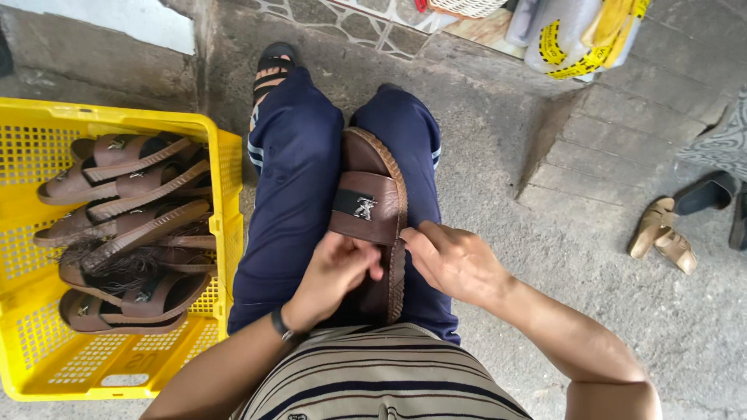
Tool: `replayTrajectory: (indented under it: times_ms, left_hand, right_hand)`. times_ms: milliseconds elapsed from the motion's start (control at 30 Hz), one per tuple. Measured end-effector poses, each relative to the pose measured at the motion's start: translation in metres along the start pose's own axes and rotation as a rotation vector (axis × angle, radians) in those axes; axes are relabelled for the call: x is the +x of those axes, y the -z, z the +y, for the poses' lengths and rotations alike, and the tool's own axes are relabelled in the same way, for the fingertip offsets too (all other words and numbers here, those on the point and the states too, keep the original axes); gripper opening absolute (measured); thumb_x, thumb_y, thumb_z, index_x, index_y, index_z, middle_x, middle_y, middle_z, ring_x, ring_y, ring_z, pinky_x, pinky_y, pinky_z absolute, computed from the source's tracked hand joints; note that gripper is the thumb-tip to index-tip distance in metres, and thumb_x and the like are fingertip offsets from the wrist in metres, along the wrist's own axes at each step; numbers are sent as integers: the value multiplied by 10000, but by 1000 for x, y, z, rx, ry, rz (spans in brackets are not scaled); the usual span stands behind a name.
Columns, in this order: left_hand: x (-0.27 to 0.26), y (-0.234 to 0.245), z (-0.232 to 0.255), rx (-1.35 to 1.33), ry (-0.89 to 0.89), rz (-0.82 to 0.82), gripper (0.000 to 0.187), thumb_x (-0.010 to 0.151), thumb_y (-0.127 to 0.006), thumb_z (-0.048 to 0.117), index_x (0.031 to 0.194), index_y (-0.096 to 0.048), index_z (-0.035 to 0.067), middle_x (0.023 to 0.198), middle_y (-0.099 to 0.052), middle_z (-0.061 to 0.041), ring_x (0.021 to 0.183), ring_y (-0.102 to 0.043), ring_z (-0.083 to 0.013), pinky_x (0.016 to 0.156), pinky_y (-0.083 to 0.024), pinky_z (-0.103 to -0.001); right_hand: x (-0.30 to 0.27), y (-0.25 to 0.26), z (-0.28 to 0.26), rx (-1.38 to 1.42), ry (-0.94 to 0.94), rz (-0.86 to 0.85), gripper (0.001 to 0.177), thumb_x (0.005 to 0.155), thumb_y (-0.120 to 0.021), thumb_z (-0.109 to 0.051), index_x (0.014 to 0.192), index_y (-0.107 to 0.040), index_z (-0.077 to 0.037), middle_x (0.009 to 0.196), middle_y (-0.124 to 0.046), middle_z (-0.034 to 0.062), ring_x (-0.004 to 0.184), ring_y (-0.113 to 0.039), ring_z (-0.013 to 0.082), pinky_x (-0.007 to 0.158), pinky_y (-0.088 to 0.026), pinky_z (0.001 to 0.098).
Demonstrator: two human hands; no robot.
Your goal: The person sits and sews a brown leather sandal using a needle and thread. They repeatedly push the needle through the sandal's strap and pull the thread to stitch it. A yellow crate containing other sandals is visible nearby.
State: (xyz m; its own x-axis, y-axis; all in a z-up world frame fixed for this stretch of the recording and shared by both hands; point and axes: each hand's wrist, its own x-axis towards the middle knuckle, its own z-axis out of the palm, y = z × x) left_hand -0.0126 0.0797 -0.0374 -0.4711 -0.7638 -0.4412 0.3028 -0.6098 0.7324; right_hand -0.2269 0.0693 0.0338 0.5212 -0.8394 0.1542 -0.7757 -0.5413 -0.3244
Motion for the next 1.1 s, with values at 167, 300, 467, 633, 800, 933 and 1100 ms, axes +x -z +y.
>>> replayTrajectory:
  times_ms: [167,300,467,633,800,933,1100]
  left_hand:
    - [23,-8,10,81,123,-54,139,820,-737,27,700,-667,19,500,-643,-161,310,-349,-36,296,-206,-166]
    - [13,-2,30,117,219,-4,92,820,-739,14,778,-684,-47,539,-664,-221,322,-380,-63,332,-263,-175]
    - [12,-2,11,96,122,46,94,861,-715,-4,811,-662,-64,571,-688,-222,336,-418,-87,353,-320,-193]
    - [10,13,-6,334,5,-8,21,885,-682,5,871,-691,-7,600,-723,-139,394,-532,-71,388,-383,-157]
    - [4,28,-23,440,-88,41,164,879,-694,-11,1042,-709,-13,704,-755,-130,514,-707,-149,421,-507,-191]
    - [5,17,2,573,-243,19,200,893,-681,4,1084,-739,30,711,-720,-85,520,-701,-146,423,-517,-198]
    - [-21,37,24,1008,-514,42,149,968,-600,141,995,-746,128,830,-704,-81,656,-718,-256,556,-563,-295]
  right_hand:
    - [6,9,1,87,8,101,156,989,-566,-125,1065,-684,-57,724,-594,58,557,-650,223,475,-545,286]
    - [4,45,7,82,-37,-53,243,976,-603,-124,1189,-719,-117,740,-595,28,581,-632,173,498,-547,254]
    - [-21,104,43,-11,-421,-743,598,978,-449,-106,1478,-441,-433,850,-618,24,720,-670,250,670,-594,364]
    - [26,52,-9,941,-781,-819,270,1014,-498,-243,1237,-642,-195,993,-731,66,963,-696,265,857,-589,363]
    - [-28,-21,4,499,-426,127,156,885,-765,-190,1033,-768,-139,563,-649,-45,480,-649,124,525,-542,232]
    - [-41,-7,17,698,-278,129,50,822,-758,-75,858,-772,-106,1105,-677,77,945,-671,252,803,-550,359]
    - [-97,19,80,489,-408,40,112,834,-675,-34,877,-744,-110,884,-746,75,505,-674,207,432,-507,286]
